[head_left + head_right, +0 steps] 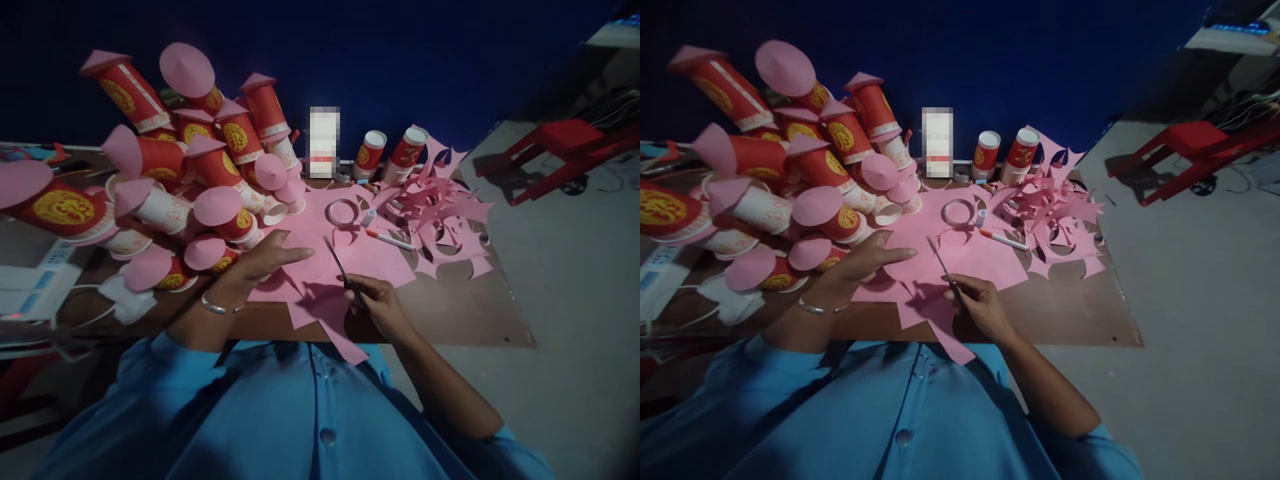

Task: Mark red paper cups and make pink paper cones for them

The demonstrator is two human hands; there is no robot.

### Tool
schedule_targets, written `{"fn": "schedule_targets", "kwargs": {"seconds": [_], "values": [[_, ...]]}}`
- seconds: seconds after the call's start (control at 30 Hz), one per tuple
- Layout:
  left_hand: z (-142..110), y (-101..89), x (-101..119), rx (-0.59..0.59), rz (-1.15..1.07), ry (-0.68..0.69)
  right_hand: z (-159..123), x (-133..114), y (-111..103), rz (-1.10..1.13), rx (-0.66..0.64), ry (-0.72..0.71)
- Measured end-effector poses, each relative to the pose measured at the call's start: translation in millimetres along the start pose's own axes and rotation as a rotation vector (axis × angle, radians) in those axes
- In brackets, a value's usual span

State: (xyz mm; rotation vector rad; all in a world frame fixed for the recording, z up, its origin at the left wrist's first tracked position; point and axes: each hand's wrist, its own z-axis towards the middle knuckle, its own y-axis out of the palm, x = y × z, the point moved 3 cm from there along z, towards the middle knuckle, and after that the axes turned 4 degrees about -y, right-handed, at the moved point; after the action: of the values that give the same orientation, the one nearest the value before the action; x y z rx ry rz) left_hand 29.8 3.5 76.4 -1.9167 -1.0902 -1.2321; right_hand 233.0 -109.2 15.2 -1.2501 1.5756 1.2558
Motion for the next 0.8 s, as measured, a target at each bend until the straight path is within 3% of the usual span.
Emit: {"fn": "schedule_targets", "kwargs": {"seconds": [0.37,0.8], "values": [[6,-3.0,-7,-0.071,-0.002,0.002,-1,1,-1,-0.047,-0.008,0.010],[12,-13.5,-14,0.074,0.044,-0.022,-2,3,-3,-0.049,0.007,0.006]]}}
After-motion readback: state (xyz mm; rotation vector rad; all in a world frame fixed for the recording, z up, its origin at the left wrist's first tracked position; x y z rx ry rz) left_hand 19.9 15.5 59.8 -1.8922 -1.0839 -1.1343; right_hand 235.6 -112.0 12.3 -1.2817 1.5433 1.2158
